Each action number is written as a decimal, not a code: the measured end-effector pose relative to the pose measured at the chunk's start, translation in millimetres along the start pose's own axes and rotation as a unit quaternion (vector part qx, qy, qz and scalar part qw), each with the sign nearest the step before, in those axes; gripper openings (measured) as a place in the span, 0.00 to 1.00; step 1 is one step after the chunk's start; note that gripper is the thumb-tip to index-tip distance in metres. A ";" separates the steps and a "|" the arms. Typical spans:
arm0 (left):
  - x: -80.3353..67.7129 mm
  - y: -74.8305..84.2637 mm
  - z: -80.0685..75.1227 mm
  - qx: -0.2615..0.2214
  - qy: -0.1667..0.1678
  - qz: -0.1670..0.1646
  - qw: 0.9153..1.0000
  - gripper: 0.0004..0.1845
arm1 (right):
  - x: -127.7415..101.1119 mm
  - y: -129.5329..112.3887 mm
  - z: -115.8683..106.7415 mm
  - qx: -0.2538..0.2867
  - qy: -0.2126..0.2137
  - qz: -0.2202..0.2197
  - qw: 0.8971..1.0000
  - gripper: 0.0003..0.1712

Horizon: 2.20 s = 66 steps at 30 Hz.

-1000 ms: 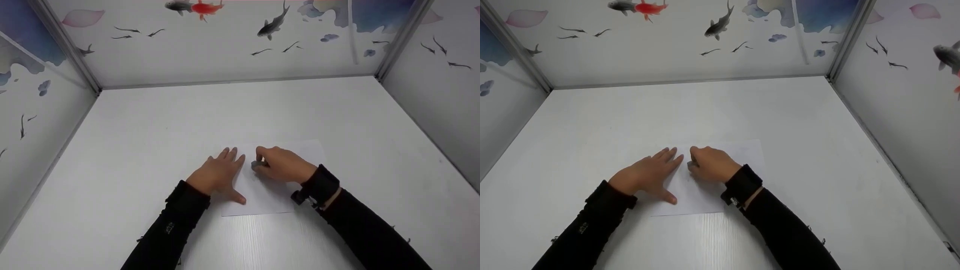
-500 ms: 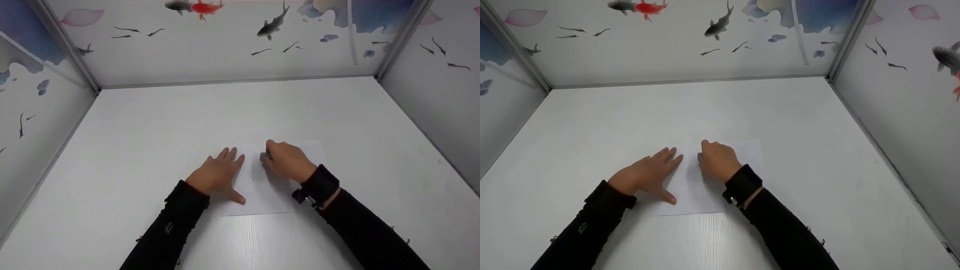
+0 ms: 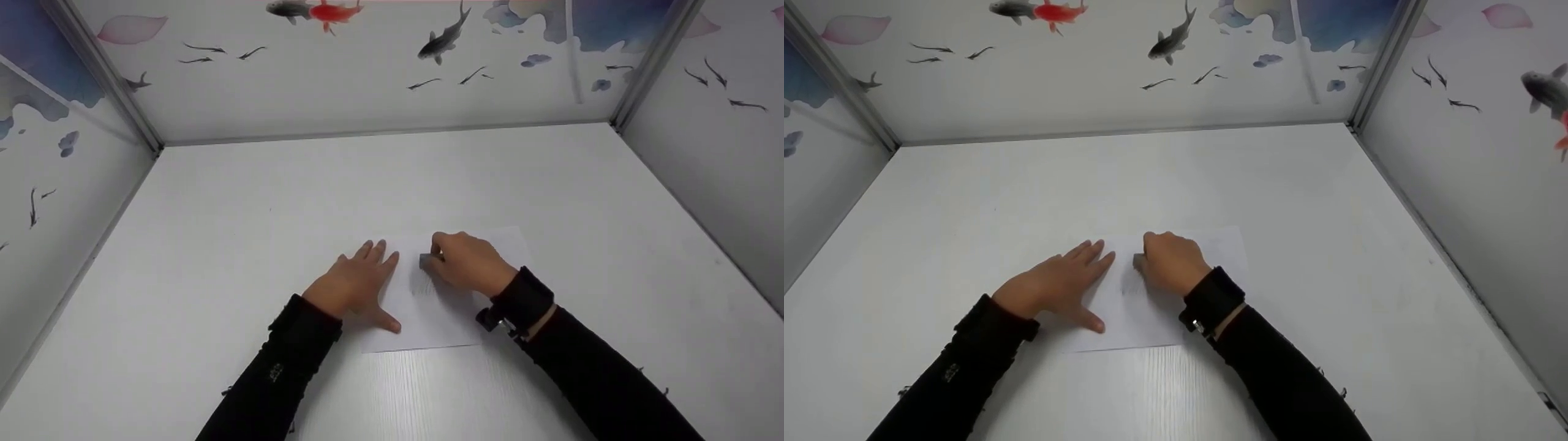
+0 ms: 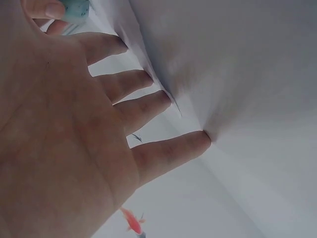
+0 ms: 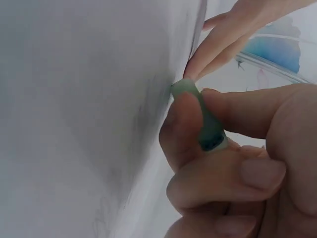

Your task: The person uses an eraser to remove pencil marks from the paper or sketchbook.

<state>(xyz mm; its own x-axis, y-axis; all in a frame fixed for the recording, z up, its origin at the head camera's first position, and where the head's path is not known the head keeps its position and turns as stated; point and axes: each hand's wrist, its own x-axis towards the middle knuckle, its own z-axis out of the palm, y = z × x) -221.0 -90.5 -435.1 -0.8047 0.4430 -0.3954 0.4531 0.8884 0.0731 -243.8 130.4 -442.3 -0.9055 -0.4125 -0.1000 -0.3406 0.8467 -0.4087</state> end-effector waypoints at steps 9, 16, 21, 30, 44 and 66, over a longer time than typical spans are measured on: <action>0.7 -0.4 0.7 0.000 -0.002 -0.001 1.000 0.70 | 0.5 1.2 1.0 -0.002 0.016 0.002 1.000 0.13; -0.3 0.2 -1.3 -0.004 -0.001 0.000 1.000 0.70 | 2.2 3.2 0.4 0.011 0.004 0.011 1.000 0.13; -0.9 -1.1 -0.3 0.000 0.008 0.005 1.000 0.69 | 1.5 2.7 1.5 0.007 0.009 -0.004 1.000 0.13; -0.6 0.1 1.5 0.002 0.009 0.007 1.000 0.70 | -0.5 1.4 -1.0 0.009 -0.010 0.000 1.000 0.13; -0.2 -2.0 1.1 -0.016 0.013 0.017 1.000 0.70 | 2.4 0.5 -2.1 0.010 0.004 0.020 1.000 0.14; 0.9 -1.5 2.0 0.003 0.007 0.011 1.000 0.71 | 2.8 3.6 0.3 0.024 -0.010 -0.005 1.000 0.13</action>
<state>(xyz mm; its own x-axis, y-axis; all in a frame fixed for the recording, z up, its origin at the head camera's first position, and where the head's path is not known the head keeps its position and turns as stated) -221.6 -91.6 -437.4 -0.7997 0.4633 -0.3818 0.4722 0.8782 0.0765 -247.5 132.2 -444.3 -0.8969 -0.4274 -0.1139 -0.3361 0.8259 -0.4527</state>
